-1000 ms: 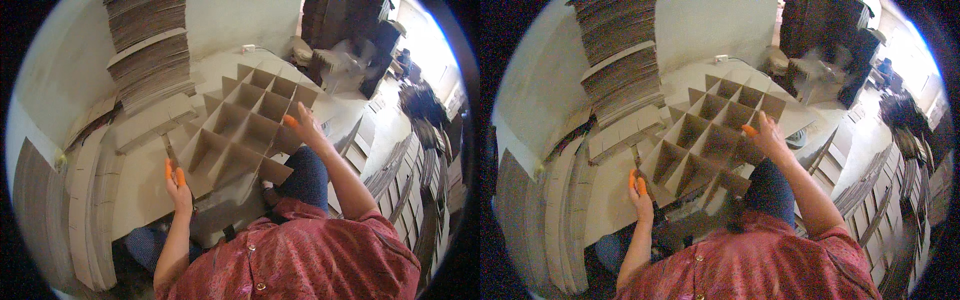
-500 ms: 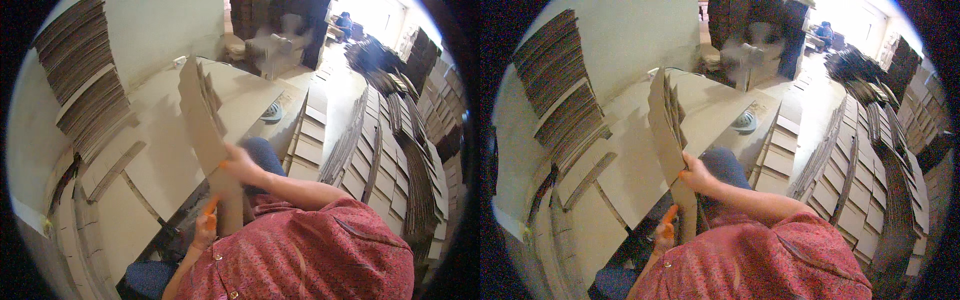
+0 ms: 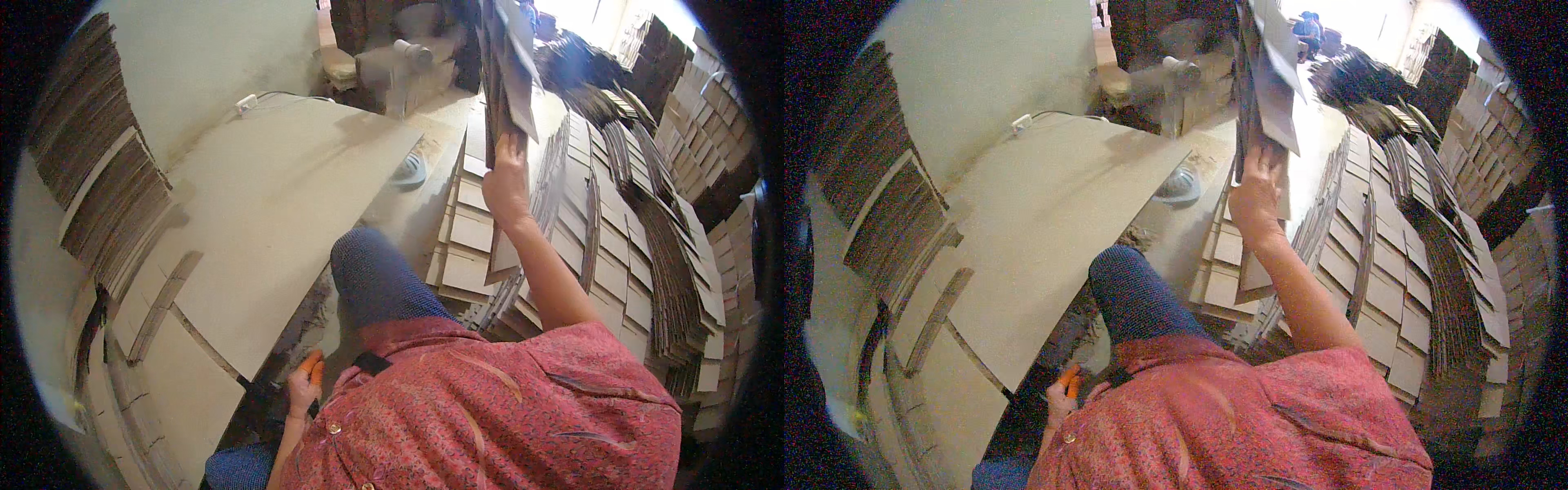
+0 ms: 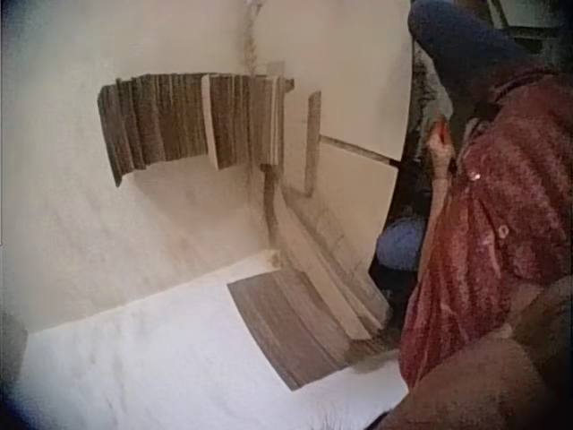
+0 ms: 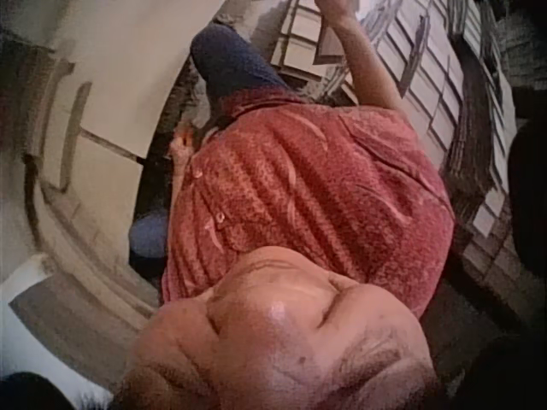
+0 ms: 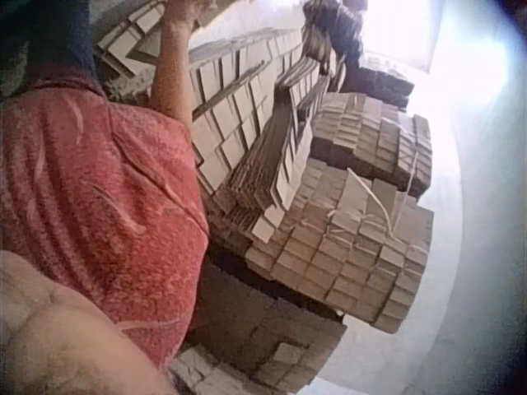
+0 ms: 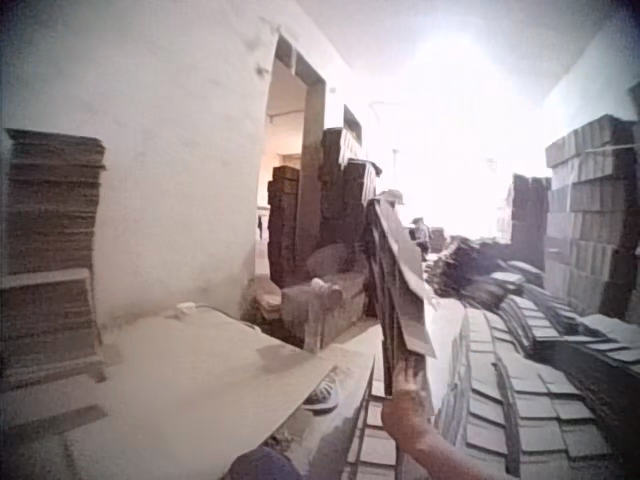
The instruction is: The person sits on the floor and repeatedly folds flat cardboard sheets along pre-scored lines to form multi-compartment dividers. The person picks up each sheet, folds the internal partitions, and places the finished divider onto a growing stack to the right.
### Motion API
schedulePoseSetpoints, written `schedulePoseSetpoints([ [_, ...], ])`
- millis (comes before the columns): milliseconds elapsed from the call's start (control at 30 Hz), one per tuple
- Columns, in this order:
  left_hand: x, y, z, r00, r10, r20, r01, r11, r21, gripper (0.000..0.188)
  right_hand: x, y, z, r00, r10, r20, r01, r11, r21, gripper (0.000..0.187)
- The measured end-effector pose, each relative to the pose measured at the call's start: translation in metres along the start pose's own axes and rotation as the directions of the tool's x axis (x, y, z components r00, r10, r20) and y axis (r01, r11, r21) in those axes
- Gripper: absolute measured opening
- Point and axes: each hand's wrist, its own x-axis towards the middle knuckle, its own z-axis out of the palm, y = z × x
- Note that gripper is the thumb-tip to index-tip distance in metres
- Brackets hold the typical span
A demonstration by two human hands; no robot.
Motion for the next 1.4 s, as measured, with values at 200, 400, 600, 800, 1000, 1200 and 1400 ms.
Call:
schedulePoseSetpoints([
  [200, -0.004, -0.005, 0.006, 0.985, -0.131, 0.109, 0.122, 0.989, 0.082, 0.024, -0.025, 0.085, 0.158, 0.791, 0.459, 0.405, -0.246, 0.844, -0.476, 0.051],
  [400, -0.012, -0.010, -0.006, 0.928, -0.345, 0.139, 0.322, 0.933, 0.160, 0.026, -0.057, 0.069, 0.206, 0.615, 0.551, 0.564, -0.324, 0.829, -0.456, 0.053],
  [600, -0.031, -0.071, 0.006, 0.900, -0.422, 0.107, 0.434, 0.888, -0.150, 0.029, -0.067, 0.075, 0.202, 0.634, 0.452, 0.628, -0.213, 0.882, -0.420, 0.071],
  [800, -0.002, 0.008, -0.012, 0.996, -0.064, 0.070, 0.057, 0.994, 0.090, 0.029, -0.073, 0.069, 0.190, 0.702, 0.372, 0.608, -0.183, 0.918, -0.351, 0.074],
  [1000, 0.011, 0.049, -0.077, 0.954, -0.283, -0.097, 0.293, 0.950, 0.110, 0.023, -0.081, 0.058, 0.209, 0.768, 0.214, 0.604, -0.032, 0.954, -0.298, 0.079],
  [1200, 0.073, -0.012, -0.164, 0.920, -0.049, -0.388, 0.262, 0.814, 0.518, 0.033, -0.080, -0.023, 0.151, 0.891, -0.145, 0.430, 0.154, 0.988, 0.014, 0.058],
  [1400, 0.159, -0.064, -0.240, 0.891, -0.006, -0.455, 0.383, 0.547, 0.744, 0.063, -0.111, -0.143, 0.100, 0.752, -0.659, -0.007, 0.459, 0.516, 0.724, 0.049],
])
